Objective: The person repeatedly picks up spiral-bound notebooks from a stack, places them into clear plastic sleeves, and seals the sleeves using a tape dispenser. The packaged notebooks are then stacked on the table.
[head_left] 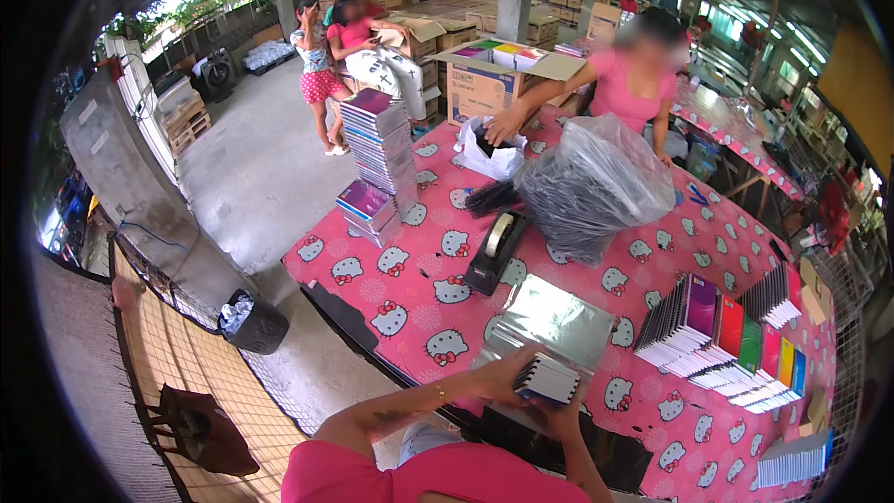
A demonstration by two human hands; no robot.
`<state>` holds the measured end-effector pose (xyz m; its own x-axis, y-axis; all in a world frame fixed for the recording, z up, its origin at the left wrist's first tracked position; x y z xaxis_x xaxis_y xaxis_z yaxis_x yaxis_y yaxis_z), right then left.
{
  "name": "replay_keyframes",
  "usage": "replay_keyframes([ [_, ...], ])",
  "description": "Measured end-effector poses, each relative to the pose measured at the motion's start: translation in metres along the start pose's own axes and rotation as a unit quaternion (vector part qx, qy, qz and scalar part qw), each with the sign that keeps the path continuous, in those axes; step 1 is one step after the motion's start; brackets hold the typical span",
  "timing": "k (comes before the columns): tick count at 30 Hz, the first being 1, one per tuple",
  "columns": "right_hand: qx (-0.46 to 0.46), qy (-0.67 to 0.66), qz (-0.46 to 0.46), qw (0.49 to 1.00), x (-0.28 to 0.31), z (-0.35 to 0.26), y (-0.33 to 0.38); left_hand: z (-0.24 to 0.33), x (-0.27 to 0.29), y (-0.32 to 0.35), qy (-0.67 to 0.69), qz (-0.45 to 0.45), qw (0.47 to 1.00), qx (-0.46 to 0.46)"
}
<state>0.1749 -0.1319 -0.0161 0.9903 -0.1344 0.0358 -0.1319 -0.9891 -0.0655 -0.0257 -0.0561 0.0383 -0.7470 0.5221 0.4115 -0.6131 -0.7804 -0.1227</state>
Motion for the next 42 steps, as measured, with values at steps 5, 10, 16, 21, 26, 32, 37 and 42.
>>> replay_keyframes([
  [5, 0.001, -0.047, -0.036, 0.998, 0.0, 0.031, -0.015, 0.116, -0.005, -0.011, -0.37, 0.096, 0.911, -0.157],
  [10, 0.071, 0.115, 0.006, 0.991, 0.008, 0.037, -0.008, 0.079, -0.023, -0.024, -0.515, -0.039, 0.852, -0.087],
  [16, -0.006, -0.009, 0.056, 0.998, 0.02, -0.016, -0.02, 0.078, 0.008, -0.026, -0.194, 0.104, 0.962, 0.164],
  [21, -0.263, -0.134, -0.041, 0.955, 0.043, -0.026, -0.052, -0.012, -0.017, -0.037, 0.186, 0.268, 0.902, 0.283],
  [26, -0.225, 0.138, -0.052, 0.963, 0.057, 0.005, -0.082, -0.022, -0.013, -0.064, -0.24, 0.235, 0.909, 0.247],
  [32, -0.295, -0.002, 0.045, 0.954, 0.052, -0.018, -0.073, -0.039, -0.007, -0.066, -0.224, 0.248, 0.91, 0.246],
  [37, -0.301, -0.121, 0.035, 0.945, 0.06, -0.017, -0.061, -0.057, 0.002, -0.056, -0.111, 0.295, 0.911, 0.266],
  [42, -0.067, 0.244, -0.18, 0.951, 0.07, -0.022, 0.009, -0.039, 0.041, 0.028, -0.194, 0.07, 0.976, 0.074],
])
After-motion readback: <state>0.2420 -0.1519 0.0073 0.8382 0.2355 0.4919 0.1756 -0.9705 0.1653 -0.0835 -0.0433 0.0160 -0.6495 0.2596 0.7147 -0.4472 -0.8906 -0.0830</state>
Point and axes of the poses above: each hand's wrist, its own y-axis away from the middle knuckle, its own x-axis out of the back of the hand, z = x × y, the point moved 1 cm from there along -y, towards the middle knuckle, and after that the axes turned 5 degrees about z, right-handed, at the moved point
